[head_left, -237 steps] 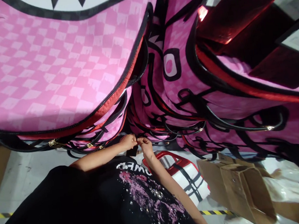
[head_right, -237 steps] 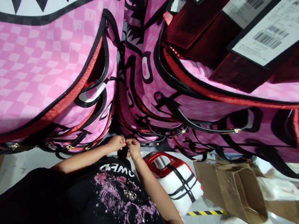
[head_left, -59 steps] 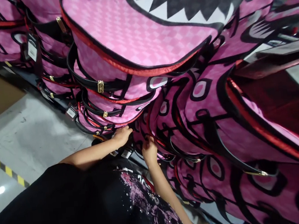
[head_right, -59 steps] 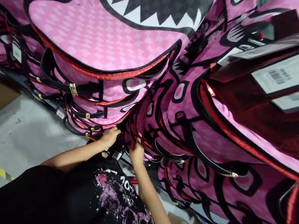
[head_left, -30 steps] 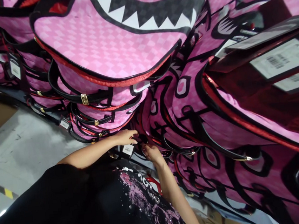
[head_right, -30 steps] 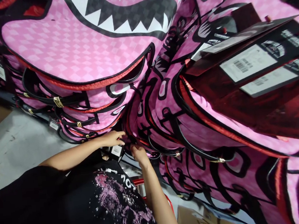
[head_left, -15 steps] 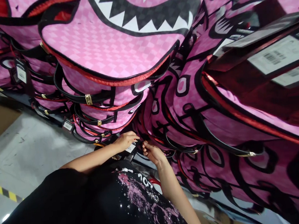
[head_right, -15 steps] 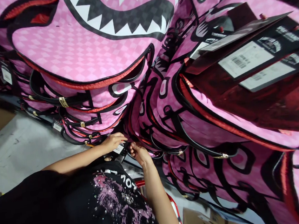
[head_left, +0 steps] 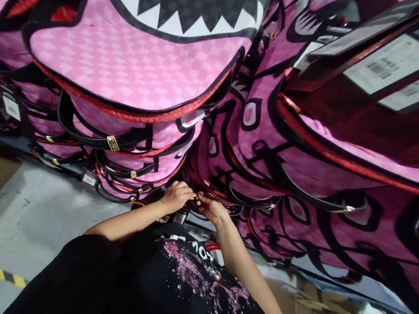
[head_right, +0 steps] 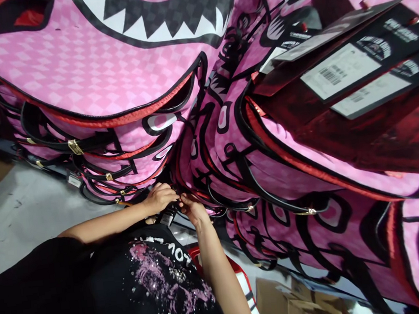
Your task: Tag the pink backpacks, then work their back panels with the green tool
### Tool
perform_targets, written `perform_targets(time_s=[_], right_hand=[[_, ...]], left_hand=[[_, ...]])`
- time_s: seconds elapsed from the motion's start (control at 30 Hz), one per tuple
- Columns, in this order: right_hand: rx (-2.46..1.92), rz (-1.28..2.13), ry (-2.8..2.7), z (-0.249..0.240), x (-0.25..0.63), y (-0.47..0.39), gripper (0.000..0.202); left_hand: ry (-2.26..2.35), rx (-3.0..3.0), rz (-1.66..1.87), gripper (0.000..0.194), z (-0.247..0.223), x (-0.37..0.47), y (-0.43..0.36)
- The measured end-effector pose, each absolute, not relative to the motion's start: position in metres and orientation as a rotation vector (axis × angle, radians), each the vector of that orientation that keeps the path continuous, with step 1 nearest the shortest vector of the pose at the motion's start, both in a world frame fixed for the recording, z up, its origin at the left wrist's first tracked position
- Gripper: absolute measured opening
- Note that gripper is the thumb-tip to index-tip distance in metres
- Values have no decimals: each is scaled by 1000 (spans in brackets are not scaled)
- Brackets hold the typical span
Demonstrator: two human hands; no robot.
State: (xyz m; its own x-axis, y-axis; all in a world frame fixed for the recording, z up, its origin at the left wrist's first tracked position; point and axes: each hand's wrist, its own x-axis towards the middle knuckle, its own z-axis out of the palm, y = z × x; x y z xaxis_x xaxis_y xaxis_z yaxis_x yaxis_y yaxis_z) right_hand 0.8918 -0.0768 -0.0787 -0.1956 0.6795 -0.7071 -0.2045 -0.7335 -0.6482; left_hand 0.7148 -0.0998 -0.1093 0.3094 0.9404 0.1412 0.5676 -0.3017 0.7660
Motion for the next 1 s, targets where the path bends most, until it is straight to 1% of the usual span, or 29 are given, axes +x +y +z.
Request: perform_targets(time_s=[0.13, 0.27, 0.6, 0.8, 1.0], right_hand=[[-1530, 1900, -541, -79, 888, -78, 40], [-1566, 1761, -544, -86, 878, -79, 38], [-1667, 1469, -587, -104, 859, -88, 41], [-1646, 1393, -638, -109, 857, -91, 42], [-1625, 1404, -658, -111, 857, -92, 40]], left_hand=[[1471, 1796, 756, 20, -110, 721, -95], [1458, 1712, 702, 16, -107, 722, -94], [1500, 1644, 527, 22, -103, 723, -91], [1503, 1633, 470, 21, -99, 725, -90], [1501, 1613, 454, 21, -96, 723, -91]])
